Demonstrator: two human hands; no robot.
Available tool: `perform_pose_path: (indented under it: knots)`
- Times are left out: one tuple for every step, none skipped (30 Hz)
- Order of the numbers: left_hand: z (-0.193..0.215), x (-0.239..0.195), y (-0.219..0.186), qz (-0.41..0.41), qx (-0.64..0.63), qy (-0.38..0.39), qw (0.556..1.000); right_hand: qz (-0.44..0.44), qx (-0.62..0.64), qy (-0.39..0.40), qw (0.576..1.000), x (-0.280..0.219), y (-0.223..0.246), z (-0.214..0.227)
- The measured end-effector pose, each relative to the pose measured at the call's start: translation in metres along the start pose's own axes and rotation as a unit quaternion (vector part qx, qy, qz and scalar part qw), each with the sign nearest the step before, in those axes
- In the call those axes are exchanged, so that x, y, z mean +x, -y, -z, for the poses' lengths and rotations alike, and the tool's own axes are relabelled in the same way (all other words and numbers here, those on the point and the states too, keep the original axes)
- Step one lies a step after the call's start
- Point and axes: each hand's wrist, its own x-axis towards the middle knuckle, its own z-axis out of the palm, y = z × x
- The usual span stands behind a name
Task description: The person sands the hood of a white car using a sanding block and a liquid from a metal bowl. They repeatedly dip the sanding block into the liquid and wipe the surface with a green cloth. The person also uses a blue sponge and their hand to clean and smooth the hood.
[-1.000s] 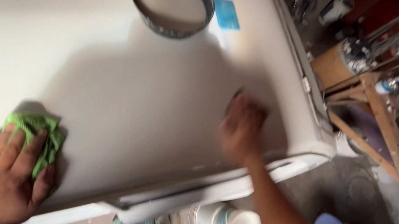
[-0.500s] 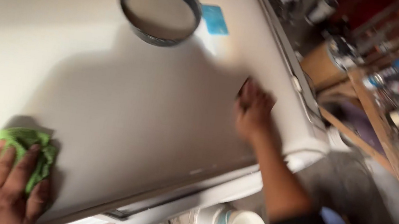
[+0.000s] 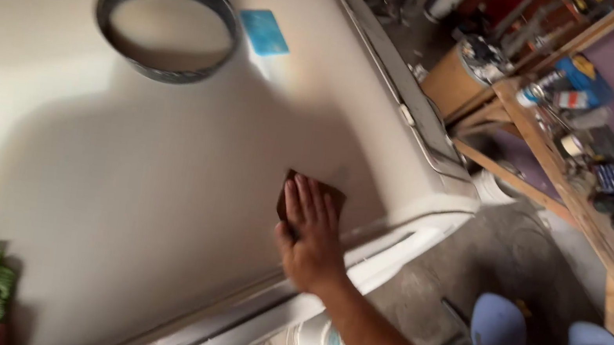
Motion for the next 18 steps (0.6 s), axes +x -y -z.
perform_pose_path:
  knots:
    - [0.004, -0.017, 0.010, -0.002, 0.001, 0.006, 1.000, -0.004, 0.004, 0.004, 1.000, -0.010, 0.004, -0.002]
    - [0.009, -0.034, 0.020, 0.020, 0.016, 0.031, 0.999, -0.021, 0.012, 0.025, 0.999, -0.019, 0.009, -0.003]
    - [0.005, -0.041, 0.038, 0.034, 0.026, 0.050, 0.998, -0.042, 0.020, 0.036, 0.998, -0.022, 0.013, -0.003]
    - [-0.004, -0.054, 0.066, 0.023, 0.023, 0.049, 0.998, -0.050, 0.023, 0.029, 0.998, -0.021, 0.015, -0.003]
    - [-0.016, -0.070, 0.091, 0.037, 0.037, 0.070, 0.996, -0.054, 0.026, 0.025, 0.998, -0.013, 0.016, -0.002]
    - [-0.029, -0.086, 0.116, 0.051, 0.050, 0.091, 0.993, -0.058, 0.028, 0.022, 0.998, -0.005, 0.017, -0.001]
    - [-0.019, -0.091, 0.120, 0.050, 0.047, 0.106, 0.992, -0.068, 0.029, 0.033, 0.997, -0.022, 0.016, -0.001]
    - [-0.009, -0.096, 0.125, 0.031, 0.070, 0.156, 0.985, -0.080, 0.026, 0.040, 0.996, -0.039, 0.015, -0.001]
    - [-0.019, -0.095, 0.131, 0.018, 0.101, 0.179, 0.978, -0.071, 0.025, 0.026, 0.997, -0.023, 0.014, -0.001]
    - [-0.026, -0.092, 0.134, 0.020, 0.107, 0.167, 0.980, -0.061, 0.027, 0.017, 0.998, -0.009, 0.013, 0.000]
    - [-0.024, -0.086, 0.141, -0.002, 0.134, 0.203, 0.970, -0.067, 0.027, 0.010, 0.997, -0.013, 0.014, 0.002]
    - [-0.024, -0.080, 0.148, -0.023, 0.163, 0.238, 0.957, -0.074, 0.027, 0.002, 0.997, -0.017, 0.014, 0.002]
    - [-0.018, -0.079, 0.153, -0.033, 0.158, 0.252, 0.954, -0.090, 0.028, 0.011, 0.995, -0.044, 0.022, 0.000]
    - [-0.013, -0.077, 0.159, -0.057, 0.181, 0.300, 0.935, -0.089, 0.032, 0.018, 0.995, -0.070, 0.033, -0.001]
    - [-0.014, -0.071, 0.165, -0.067, 0.224, 0.321, 0.918, -0.060, 0.043, 0.007, 0.997, -0.060, 0.048, -0.007]
    - [-0.015, -0.066, 0.168, -0.062, 0.237, 0.310, 0.919, -0.048, 0.052, -0.003, 0.997, -0.064, 0.077, -0.010]
    - [-0.016, -0.061, 0.166, -0.072, 0.261, 0.329, 0.905, 0.007, 0.066, -0.009, 0.998, -0.081, 0.101, -0.006]
    - [-0.017, -0.057, 0.163, -0.081, 0.285, 0.347, 0.890, 0.061, 0.079, -0.014, 0.995, -0.100, 0.124, -0.001]
